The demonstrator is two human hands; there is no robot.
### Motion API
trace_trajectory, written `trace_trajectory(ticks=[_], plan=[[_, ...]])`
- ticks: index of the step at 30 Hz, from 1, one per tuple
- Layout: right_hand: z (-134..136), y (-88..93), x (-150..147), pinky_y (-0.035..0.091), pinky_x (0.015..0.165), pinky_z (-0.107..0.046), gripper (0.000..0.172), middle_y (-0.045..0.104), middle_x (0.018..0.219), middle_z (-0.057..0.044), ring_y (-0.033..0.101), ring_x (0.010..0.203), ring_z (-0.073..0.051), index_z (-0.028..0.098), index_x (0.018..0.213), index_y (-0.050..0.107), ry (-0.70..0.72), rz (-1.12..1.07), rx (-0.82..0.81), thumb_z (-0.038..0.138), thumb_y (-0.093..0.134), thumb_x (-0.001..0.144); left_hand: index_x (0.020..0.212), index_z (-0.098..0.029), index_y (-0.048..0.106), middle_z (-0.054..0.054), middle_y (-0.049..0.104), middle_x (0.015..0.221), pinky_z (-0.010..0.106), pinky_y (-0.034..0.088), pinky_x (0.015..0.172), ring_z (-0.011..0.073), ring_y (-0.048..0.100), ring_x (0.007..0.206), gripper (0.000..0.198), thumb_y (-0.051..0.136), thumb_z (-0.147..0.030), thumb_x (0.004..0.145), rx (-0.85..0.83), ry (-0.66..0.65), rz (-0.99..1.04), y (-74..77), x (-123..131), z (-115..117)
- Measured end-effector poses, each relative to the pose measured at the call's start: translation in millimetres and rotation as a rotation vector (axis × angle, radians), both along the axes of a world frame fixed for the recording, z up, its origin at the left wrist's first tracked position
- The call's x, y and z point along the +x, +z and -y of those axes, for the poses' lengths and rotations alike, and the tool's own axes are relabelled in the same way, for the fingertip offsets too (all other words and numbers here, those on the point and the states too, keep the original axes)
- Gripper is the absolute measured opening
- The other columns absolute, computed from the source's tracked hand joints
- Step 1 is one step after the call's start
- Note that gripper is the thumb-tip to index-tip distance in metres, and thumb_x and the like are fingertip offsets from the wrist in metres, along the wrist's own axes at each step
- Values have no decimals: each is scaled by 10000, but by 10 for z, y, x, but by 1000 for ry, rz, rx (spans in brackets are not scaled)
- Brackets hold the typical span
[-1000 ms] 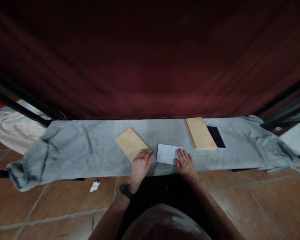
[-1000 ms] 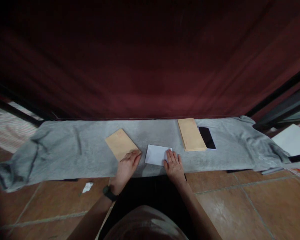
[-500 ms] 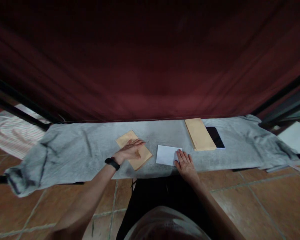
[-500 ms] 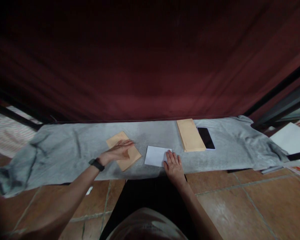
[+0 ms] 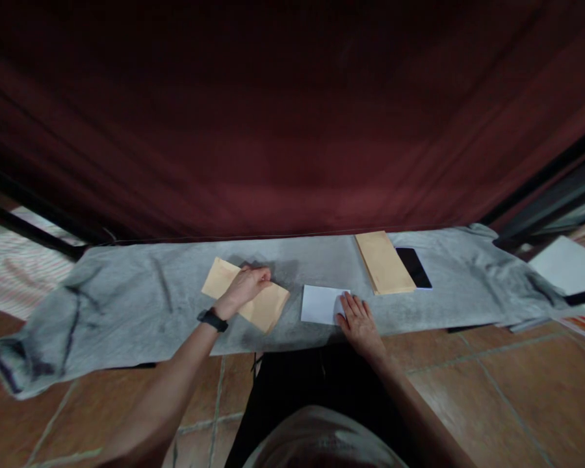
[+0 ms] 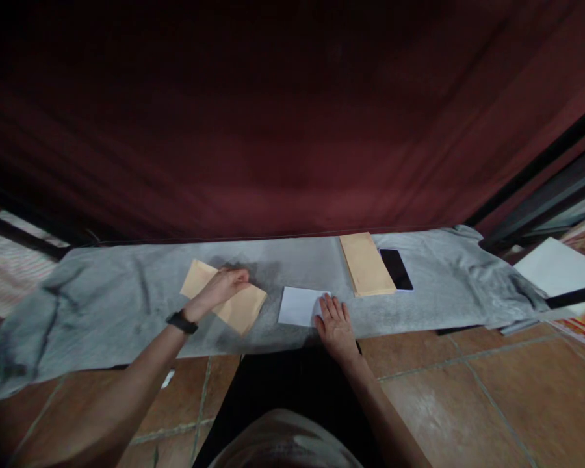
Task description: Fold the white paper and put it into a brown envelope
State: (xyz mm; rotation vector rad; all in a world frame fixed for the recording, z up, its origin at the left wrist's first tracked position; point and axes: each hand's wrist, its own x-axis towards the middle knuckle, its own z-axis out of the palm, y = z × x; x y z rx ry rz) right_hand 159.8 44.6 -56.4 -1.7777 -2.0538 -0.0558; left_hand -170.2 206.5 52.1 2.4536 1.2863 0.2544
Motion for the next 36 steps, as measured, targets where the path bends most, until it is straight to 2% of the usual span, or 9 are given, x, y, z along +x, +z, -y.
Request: trace_trajectory(ticks=[6, 11, 17, 23, 26, 28, 31, 33, 36], plan=[[-214, 291, -366, 447, 1088, -443, 550, 521, 1478, -113, 497, 1356, -251, 236, 1505, 422, 71, -526, -149, 471, 419, 1008, 773, -220, 602, -38, 592, 672, 234, 387, 591, 135, 539, 629, 124, 581, -335, 814, -71, 315, 458, -18, 23, 107], [-413, 485, -787, 554, 862, -359, 468, 727, 1127, -68, 685, 996, -219, 222, 1308, 625, 201, -1074, -448, 491, 516, 941, 749, -207, 591, -47, 554, 644, 230, 407, 595, 126, 516, 620, 143, 615, -347, 766, -235, 309, 641, 3, 236, 277], [-404, 519, -818, 491, 606, -246, 255, 670, 713, 22, 607, 666, -152, 189, 843, 703, 129, -1320, -677, 406, 570, 839, 787, -192, 595, -36, 568, 664, 232, 406, 596, 128, 521, 640, 185, 619, -375, 795, -391, 210, 676, 7, 329, 428], [-368, 604, -777, 545, 802, -325, 258, 731, 861, 10, 670, 804, -185, 209, 966, 718, 281, -1382, -678, 391, 643, 797, 825, -193, 616, -2, 634, 741, 278, 478, 670, 161, 600, 704, 188, 590, -378, 842, -340, 146, 652, -74, 434, 408], [-415, 535, -741, 540, 884, -380, 267, 751, 903, -8, 685, 871, -215, 211, 982, 725, 246, -1279, -555, 386, 627, 807, 1076, -215, 654, 69, 707, 1055, 388, 491, 917, 237, 657, 995, 300, 631, -414, 853, -193, 95, 496, -107, 484, 459], [-441, 461, -690, 543, 880, -381, 262, 756, 942, -21, 689, 896, -228, 212, 990, 721, 199, -1203, -486, 354, 609, 802, 1360, -256, 531, 115, 591, 1376, 493, 353, 1114, 302, 534, 1285, 638, 723, -481, 794, -102, 6, 339, -147, 504, 538], [-448, 377, -615, 543, 879, -369, 257, 754, 1003, -34, 693, 936, -239, 214, 1000, 712, 195, -1139, -432, 305, 575, 804, 1564, -305, 218, 140, 270, 1628, 586, 120, 1206, 351, 239, 1496, 1099, 802, -591, 678, -51, -159, 100, -255, 530, 685], [-434, 352, -589, 539, 893, -368, 260, 752, 1032, -34, 692, 962, -243, 221, 1013, 706, 202, -1108, -408, 277, 556, 809, 1584, -321, 118, 136, 170, 1660, 602, 66, 1209, 354, 148, 1522, 1197, 814, -607, 652, -34, -215, 11, -337, 551, 766], [-403, 330, -581, 538, 896, -357, 269, 750, 1021, -33, 693, 973, -242, 226, 1018, 698, 162, -1034, -371, 244, 535, 804, 1587, -334, 70, 119, 200, 1653, 598, 48, 1215, 343, 143, 1525, 1215, 822, -568, 663, -1, -222, -24, -410, 577, 828]])
